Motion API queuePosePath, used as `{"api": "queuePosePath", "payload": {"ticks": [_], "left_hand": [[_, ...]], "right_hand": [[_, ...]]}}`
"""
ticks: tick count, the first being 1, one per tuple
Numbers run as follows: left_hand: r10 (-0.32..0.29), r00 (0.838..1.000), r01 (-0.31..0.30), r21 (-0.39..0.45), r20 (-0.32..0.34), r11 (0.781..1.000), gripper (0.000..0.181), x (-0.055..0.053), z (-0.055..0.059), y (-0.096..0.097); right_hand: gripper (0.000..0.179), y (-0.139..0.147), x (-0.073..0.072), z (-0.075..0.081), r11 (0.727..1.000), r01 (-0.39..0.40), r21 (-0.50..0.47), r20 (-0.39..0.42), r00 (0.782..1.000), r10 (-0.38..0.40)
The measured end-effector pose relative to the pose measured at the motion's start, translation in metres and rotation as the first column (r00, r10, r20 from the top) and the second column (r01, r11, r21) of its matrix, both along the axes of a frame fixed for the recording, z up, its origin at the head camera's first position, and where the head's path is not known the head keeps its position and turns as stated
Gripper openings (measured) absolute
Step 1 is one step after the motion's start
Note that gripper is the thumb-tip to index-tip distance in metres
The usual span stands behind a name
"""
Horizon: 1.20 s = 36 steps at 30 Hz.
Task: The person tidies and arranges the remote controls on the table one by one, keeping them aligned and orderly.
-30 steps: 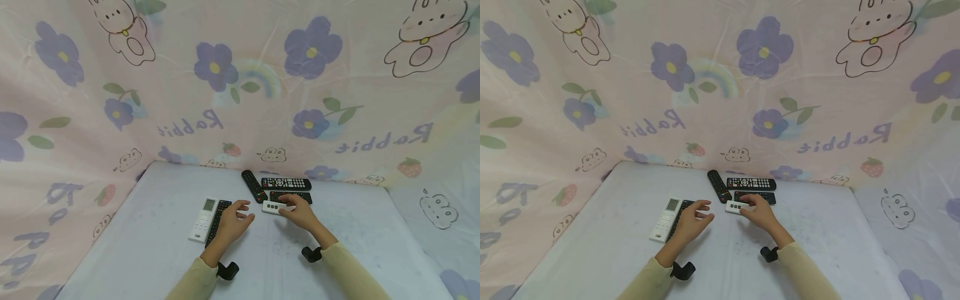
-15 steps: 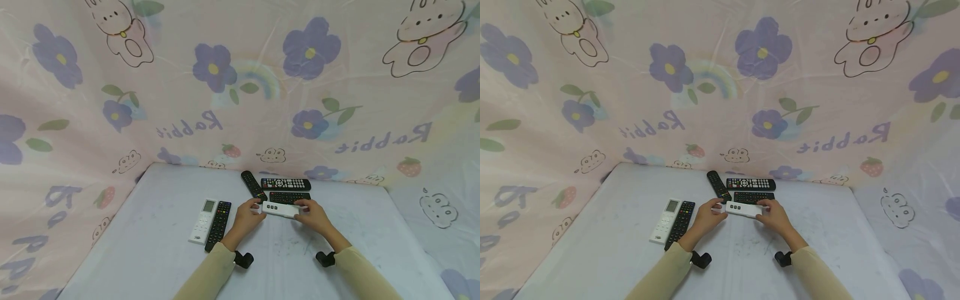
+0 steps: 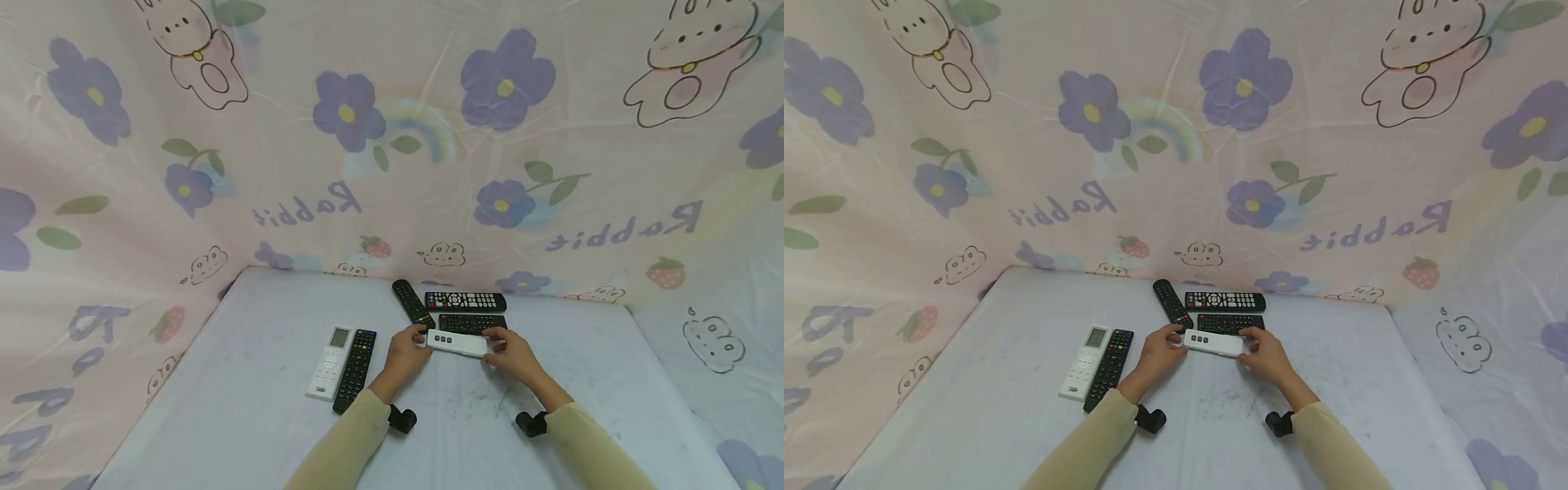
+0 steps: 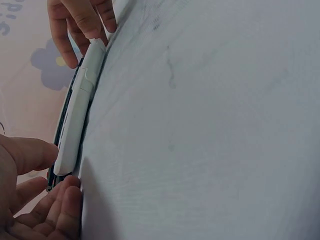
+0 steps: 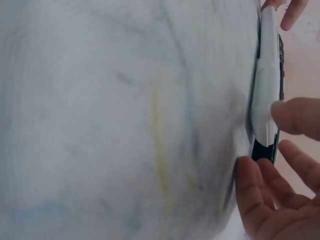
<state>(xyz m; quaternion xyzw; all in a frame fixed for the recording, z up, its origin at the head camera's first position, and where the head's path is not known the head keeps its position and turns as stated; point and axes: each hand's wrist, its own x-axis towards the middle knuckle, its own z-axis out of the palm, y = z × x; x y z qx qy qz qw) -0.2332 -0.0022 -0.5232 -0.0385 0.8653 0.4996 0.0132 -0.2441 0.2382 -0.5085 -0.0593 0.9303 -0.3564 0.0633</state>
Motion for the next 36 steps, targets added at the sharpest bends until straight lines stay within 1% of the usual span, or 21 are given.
{"api": "queuePosePath", "payload": {"ticks": [5,9,12,14,20,25,28,36], "left_hand": [[-0.006,1.0,0.006,-0.001,-0.019,1.0,0.045,-0.003,-0.0044,0.001],[-0.017,0.999,0.017,0.014,-0.029,1.0,0.044,-0.004,-0.0052,0.0023],[-0.021,0.999,0.021,0.016,-0.029,1.0,0.043,-0.0043,-0.005,0.0028],[-0.024,0.999,0.025,0.014,-0.034,1.0,0.042,-0.0049,-0.0059,0.0026],[-0.026,0.999,0.026,-0.001,-0.021,1.0,0.039,-0.0069,-0.008,0.002],[-0.019,0.999,0.018,-0.016,-0.043,1.0,0.037,-0.0083,-0.01,0.0032],[-0.016,0.999,0.016,-0.011,-0.049,1.0,0.036,-0.0082,-0.0099,0.0044],[0.004,1.0,-0.005,-0.016,-0.026,1.0,0.033,-0.007,-0.0087,0.0045]], "right_hand": [[0.053,-0.0013,-0.0029,-0.0021,1.0,0.005,-0.007,0.023,1.0,-0.005],[0.053,-0.0029,-0.005,-0.003,1.0,0.012,-0.003,0.043,0.999,-0.012],[0.052,-0.004,-0.0059,-0.0038,1.0,0.018,-0.003,0.055,0.998,-0.018],[0.051,-0.0044,-0.0059,-0.0041,1.0,0.009,-0.002,0.056,0.998,-0.009],[0.05,-0.0047,-0.0061,-0.0035,1.0,0.002,-0.023,0.055,0.998,0.0],[0.048,-0.0024,-0.0075,-0.0048,0.999,-0.008,-0.047,0.059,0.998,0.011],[0.048,-0.0007,-0.0081,-0.0054,0.998,-0.013,-0.06,0.06,0.998,0.016],[0.049,-0.0005,-0.0087,-0.0074,0.998,-0.007,-0.057,0.064,0.998,0.011]]}}
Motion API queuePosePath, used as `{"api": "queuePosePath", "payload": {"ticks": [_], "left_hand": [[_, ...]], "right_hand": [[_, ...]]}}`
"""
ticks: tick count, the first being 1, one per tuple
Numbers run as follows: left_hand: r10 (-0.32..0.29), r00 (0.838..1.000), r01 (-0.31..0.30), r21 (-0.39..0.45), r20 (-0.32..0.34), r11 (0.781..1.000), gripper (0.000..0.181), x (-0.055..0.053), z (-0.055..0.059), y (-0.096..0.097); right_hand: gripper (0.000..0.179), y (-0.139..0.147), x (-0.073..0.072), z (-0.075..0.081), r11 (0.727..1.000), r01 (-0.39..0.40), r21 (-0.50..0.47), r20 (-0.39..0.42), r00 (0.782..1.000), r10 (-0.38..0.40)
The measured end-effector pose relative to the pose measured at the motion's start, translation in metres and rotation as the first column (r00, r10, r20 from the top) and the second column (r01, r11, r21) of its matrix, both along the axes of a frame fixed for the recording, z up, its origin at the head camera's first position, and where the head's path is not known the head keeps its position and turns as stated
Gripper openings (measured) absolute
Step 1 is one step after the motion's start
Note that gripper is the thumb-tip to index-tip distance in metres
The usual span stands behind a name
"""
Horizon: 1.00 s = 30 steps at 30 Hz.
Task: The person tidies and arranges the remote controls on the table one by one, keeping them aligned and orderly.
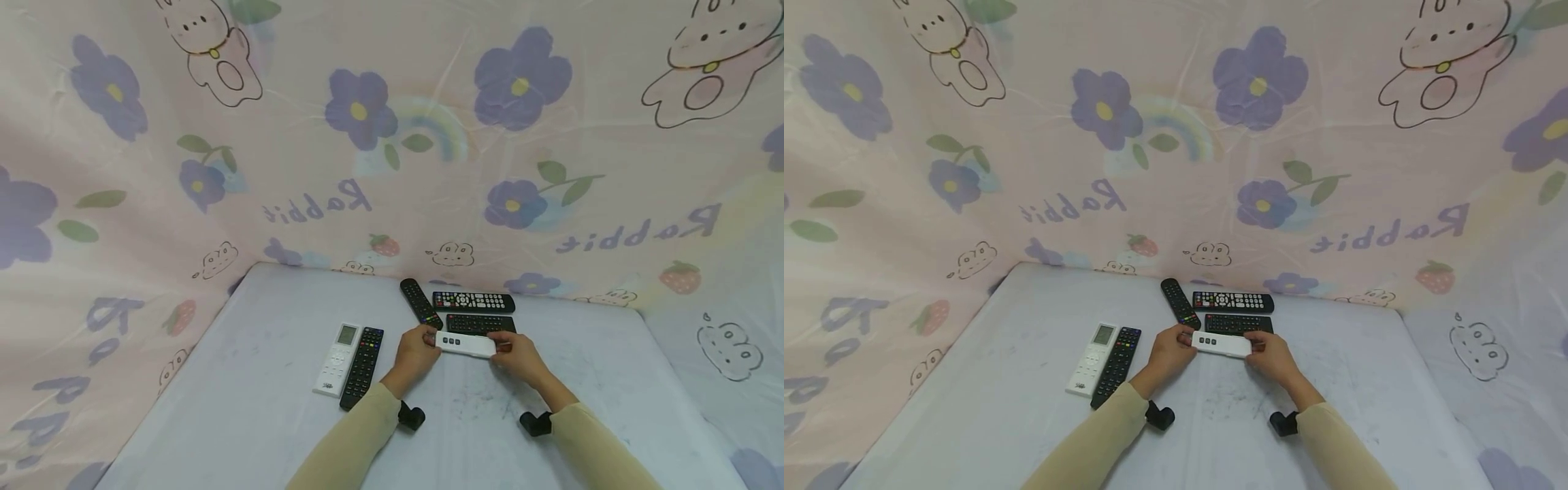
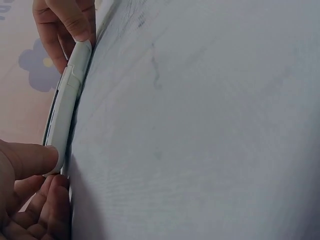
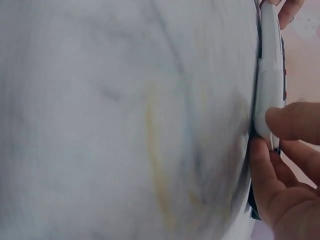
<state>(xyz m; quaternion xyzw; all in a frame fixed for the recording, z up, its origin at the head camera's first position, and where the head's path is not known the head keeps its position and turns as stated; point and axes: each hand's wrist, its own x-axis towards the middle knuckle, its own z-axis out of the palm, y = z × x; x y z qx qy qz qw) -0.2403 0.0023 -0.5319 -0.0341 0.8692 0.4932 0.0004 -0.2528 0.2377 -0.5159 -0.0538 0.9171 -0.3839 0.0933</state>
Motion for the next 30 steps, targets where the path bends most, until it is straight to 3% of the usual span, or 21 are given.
{"api": "queuePosePath", "payload": {"ticks": [5,9,16,24,30], "left_hand": [[-0.004,1.0,0.005,0.026,-0.01,1.0,0.033,0.001,0.002,-0.001],[-0.017,1.0,0.018,0.093,-0.016,0.996,0.034,0.001,0.003,-0.004],[-0.022,0.999,0.018,0.168,0.025,0.986,0.037,0.002,0.003,-0.007],[-0.022,1.0,0.018,0.176,0.021,0.984,0.039,0.005,0.015,-0.009],[-0.069,0.998,0.07,0.165,-0.015,0.984,0.039,0.006,0.028,-0.014]], "right_hand": [[0.05,0.0,0.004,0.002,0.999,0.034,-0.003,0.024,0.999,-0.034],[0.05,0.002,0.006,0.005,1.0,0.029,-0.007,0.02,0.999,-0.029],[0.05,0.002,0.008,0.006,1.0,0.018,-0.019,0.015,1.0,-0.018],[0.05,-0.001,0.013,0.01,0.998,0.01,-0.064,-0.023,1.0,-0.012],[0.051,-0.003,0.021,0.017,0.992,0.018,-0.128,-0.03,0.999,-0.022]]}}
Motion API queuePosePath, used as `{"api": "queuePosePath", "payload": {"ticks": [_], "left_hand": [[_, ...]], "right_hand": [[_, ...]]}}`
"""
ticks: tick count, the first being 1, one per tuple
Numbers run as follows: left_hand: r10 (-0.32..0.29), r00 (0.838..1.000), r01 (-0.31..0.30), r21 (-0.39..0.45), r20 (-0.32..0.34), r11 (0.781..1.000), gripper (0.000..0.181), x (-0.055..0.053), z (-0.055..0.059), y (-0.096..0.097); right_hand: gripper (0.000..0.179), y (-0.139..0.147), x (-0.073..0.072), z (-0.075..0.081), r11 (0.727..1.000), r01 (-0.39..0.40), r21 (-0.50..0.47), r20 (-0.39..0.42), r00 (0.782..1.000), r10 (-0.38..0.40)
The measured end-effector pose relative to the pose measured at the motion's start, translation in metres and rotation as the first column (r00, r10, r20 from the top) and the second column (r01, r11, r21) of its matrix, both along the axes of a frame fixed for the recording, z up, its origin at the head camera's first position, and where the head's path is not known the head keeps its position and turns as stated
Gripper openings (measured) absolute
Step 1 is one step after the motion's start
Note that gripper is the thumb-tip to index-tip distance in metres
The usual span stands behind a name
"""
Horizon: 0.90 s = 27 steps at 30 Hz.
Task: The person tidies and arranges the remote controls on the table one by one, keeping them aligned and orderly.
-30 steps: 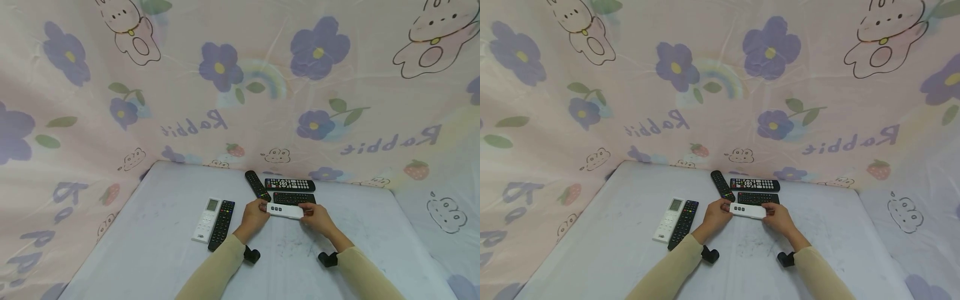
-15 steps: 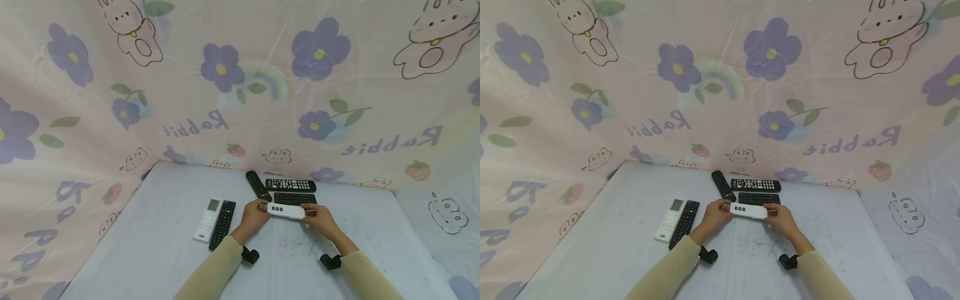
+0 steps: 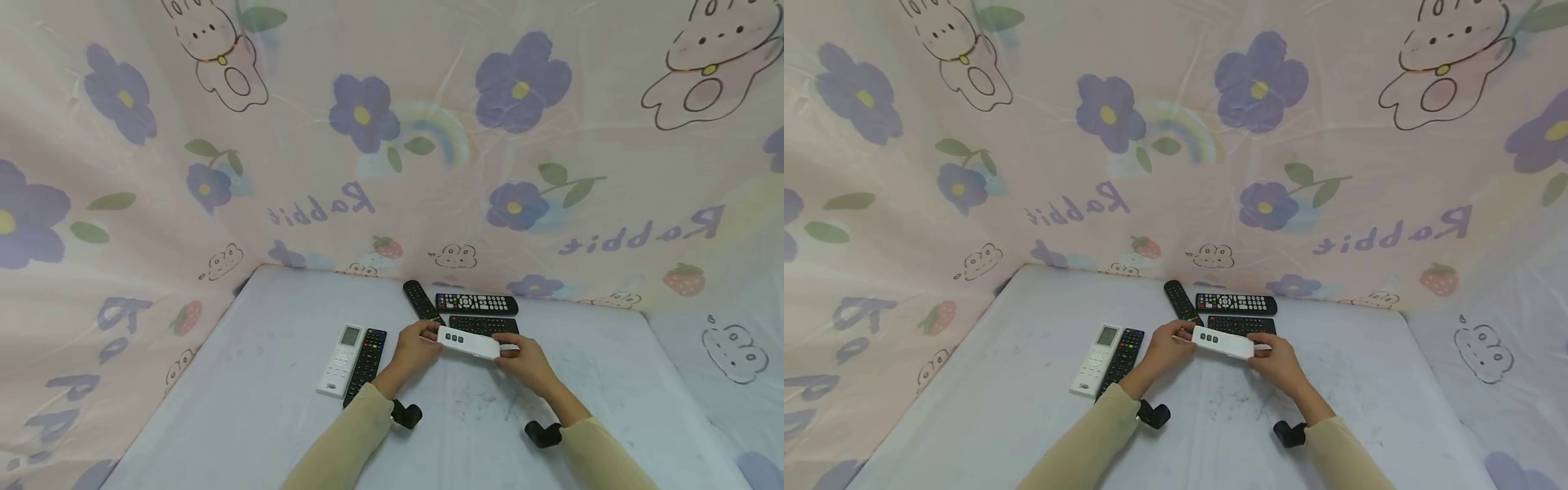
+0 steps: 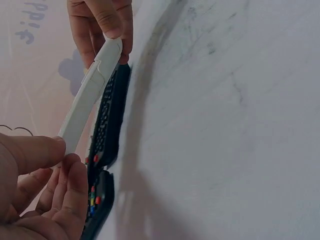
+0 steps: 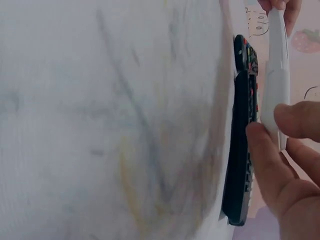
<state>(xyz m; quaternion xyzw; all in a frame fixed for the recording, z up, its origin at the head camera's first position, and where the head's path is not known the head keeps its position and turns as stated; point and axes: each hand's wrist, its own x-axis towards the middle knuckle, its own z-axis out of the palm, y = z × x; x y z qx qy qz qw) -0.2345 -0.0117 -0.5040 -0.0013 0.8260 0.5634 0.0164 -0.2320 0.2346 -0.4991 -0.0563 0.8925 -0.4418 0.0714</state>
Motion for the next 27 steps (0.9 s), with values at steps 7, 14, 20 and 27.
{"api": "queuePosePath", "payload": {"ticks": [7,14,20,27], "left_hand": [[-0.037,0.998,0.036,-0.031,-0.043,0.999,0.039,-0.003,0.011,-0.01],[-0.12,0.993,0.119,-0.06,-0.014,0.991,0.039,-0.006,0.024,-0.024],[-0.205,0.979,0.206,-0.05,0.018,0.977,0.039,-0.01,0.027,-0.036],[-0.282,0.959,0.284,-0.073,0.033,0.956,0.037,-0.016,0.027,-0.049]], "right_hand": [[0.053,-0.004,0.006,0.008,0.999,-0.003,-0.047,0.009,1.0,0.003],[0.053,-0.007,0.011,0.012,0.994,-0.031,-0.103,-0.001,1.0,0.031],[0.053,-0.017,0.02,0.017,0.983,-0.049,-0.179,0.016,0.999,0.052],[0.053,-0.037,0.031,0.026,0.976,-0.074,-0.207,0.02,0.997,0.079]]}}
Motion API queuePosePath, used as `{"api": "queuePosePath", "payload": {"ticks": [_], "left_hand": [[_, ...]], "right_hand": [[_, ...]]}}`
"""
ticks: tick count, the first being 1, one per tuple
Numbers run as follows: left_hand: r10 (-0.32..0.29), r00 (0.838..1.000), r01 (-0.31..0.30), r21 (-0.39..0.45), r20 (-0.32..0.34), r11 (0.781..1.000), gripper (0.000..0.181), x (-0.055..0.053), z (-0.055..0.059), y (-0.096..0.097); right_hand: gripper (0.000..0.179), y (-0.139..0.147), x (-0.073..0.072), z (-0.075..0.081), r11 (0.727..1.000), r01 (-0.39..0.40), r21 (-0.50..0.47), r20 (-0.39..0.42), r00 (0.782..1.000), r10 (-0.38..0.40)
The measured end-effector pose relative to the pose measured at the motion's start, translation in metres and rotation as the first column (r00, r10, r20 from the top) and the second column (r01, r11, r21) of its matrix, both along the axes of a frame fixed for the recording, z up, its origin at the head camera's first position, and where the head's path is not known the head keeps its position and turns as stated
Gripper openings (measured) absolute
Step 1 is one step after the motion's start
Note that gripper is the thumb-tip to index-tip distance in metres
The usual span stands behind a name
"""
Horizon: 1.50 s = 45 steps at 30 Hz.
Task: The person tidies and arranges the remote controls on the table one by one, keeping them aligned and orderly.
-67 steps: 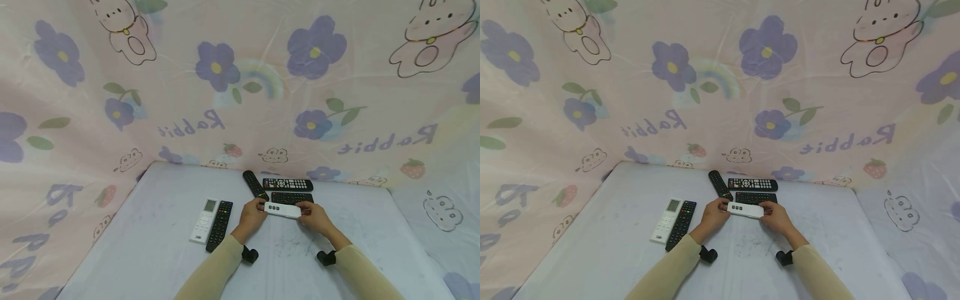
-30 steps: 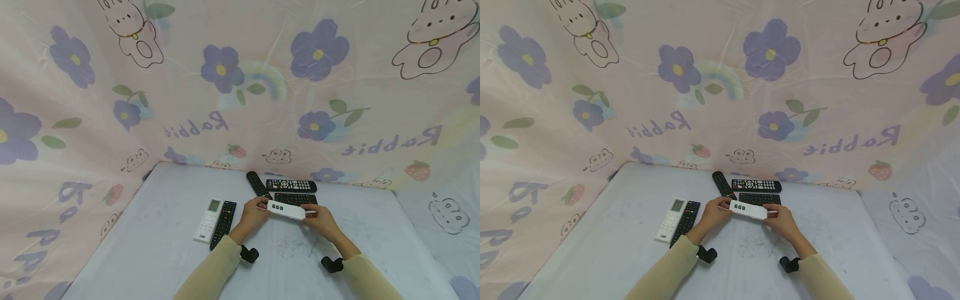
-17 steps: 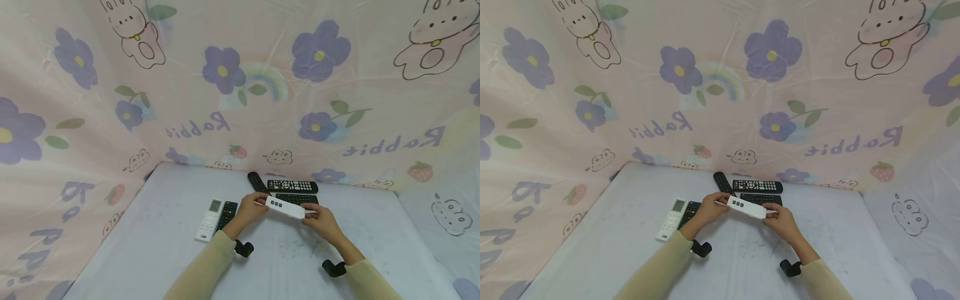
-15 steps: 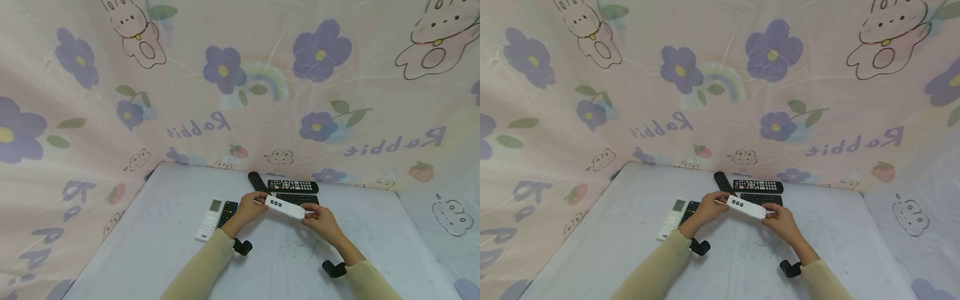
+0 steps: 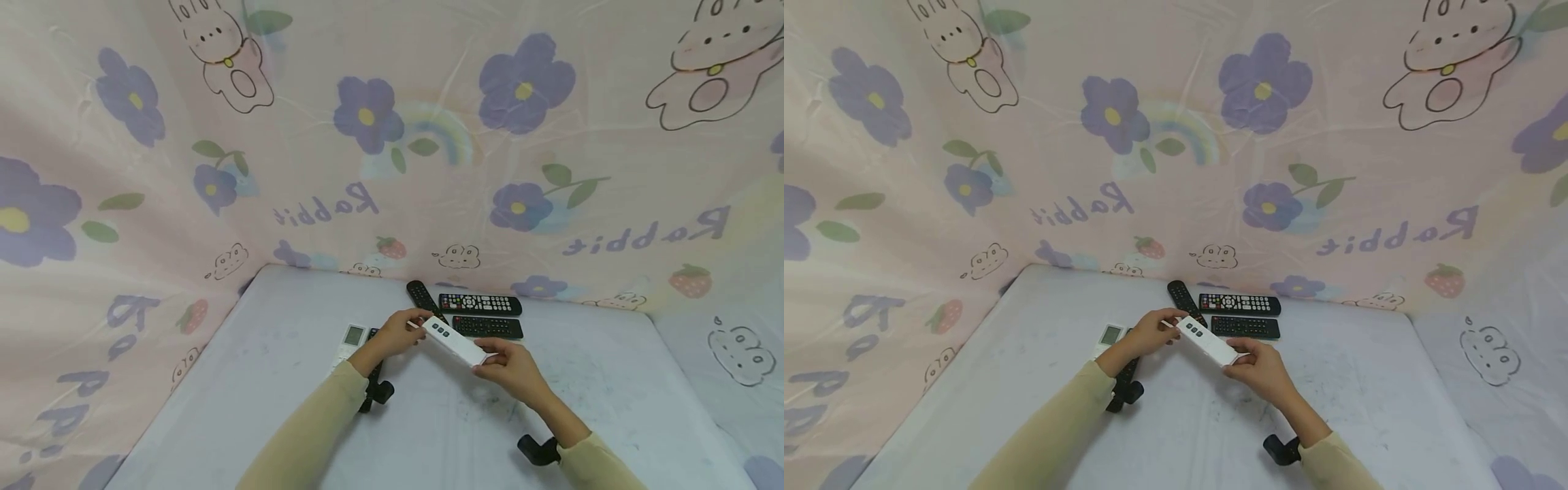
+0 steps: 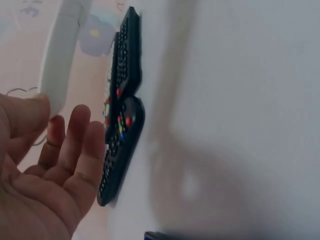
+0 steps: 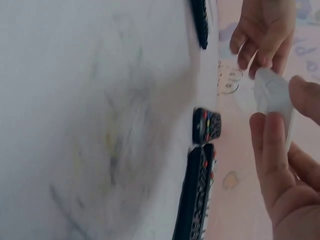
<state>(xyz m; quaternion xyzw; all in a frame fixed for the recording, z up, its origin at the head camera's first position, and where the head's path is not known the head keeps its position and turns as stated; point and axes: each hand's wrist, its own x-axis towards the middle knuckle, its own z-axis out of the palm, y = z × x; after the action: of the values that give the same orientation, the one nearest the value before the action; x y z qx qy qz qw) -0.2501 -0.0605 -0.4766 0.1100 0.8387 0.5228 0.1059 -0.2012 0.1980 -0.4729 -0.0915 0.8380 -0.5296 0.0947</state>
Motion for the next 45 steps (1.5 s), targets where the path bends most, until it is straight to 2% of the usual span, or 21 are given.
{"api": "queuePosePath", "payload": {"ticks": [3,8,12,19,24,30,35,40,45], "left_hand": [[-0.029,1.0,0.029,-0.001,0.004,1.0,0.037,-0.003,-0.002,-0.003],[-0.059,0.997,0.057,0.056,0.041,0.997,0.036,-0.006,-0.003,-0.008],[-0.084,0.996,0.081,0.061,0.032,0.995,0.038,-0.008,-0.004,-0.011],[-0.085,0.996,0.085,-0.018,-0.015,0.996,0.037,-0.012,-0.006,-0.02],[-0.08,0.996,0.077,-0.103,-0.03,0.992,0.032,-0.015,-0.004,-0.028],[-0.149,0.988,0.139,-0.175,-0.041,0.975,0.033,-0.016,0.001,-0.039],[-0.18,0.984,0.174,-0.207,-0.01,0.963,0.027,-0.022,0.003,-0.049],[-0.175,0.984,0.178,-0.225,0.034,0.958,0.021,-0.029,0.0,-0.054],[-0.205,0.976,0.216,-0.246,0.067,0.945,0.019,-0.034,-0.004,-0.056]], "right_hand": [[0.055,-0.005,0.004,0.003,1.0,0.002,-0.017,0.004,1.0,-0.002],[0.057,-0.012,0.008,0.006,0.998,-0.012,-0.054,0.003,1.0,0.013],[0.057,-0.019,0.011,0.009,0.998,0.0,-0.067,0.016,1.0,0.002],[0.057,-0.028,0.013,0.007,0.998,0.041,-0.053,0.065,0.997,-0.038],[0.056,-0.038,0.016,0.005,0.997,0.006,-0.073,0.072,0.997,-0.001],[0.058,-0.05,0.02,0.003,0.995,-0.014,-0.096,0.09,0.996,0.022],[0.058,-0.062,0.022,-0.001,0.997,0.011,-0.076,0.101,0.995,-0.003],[0.056,-0.079,0.027,-0.005,0.996,0.078,-0.035,0.117,0.99,-0.073],[0.056,-0.096,0.034,-0.01,0.994,0.111,0.001,0.115,0.987,-0.111]]}}
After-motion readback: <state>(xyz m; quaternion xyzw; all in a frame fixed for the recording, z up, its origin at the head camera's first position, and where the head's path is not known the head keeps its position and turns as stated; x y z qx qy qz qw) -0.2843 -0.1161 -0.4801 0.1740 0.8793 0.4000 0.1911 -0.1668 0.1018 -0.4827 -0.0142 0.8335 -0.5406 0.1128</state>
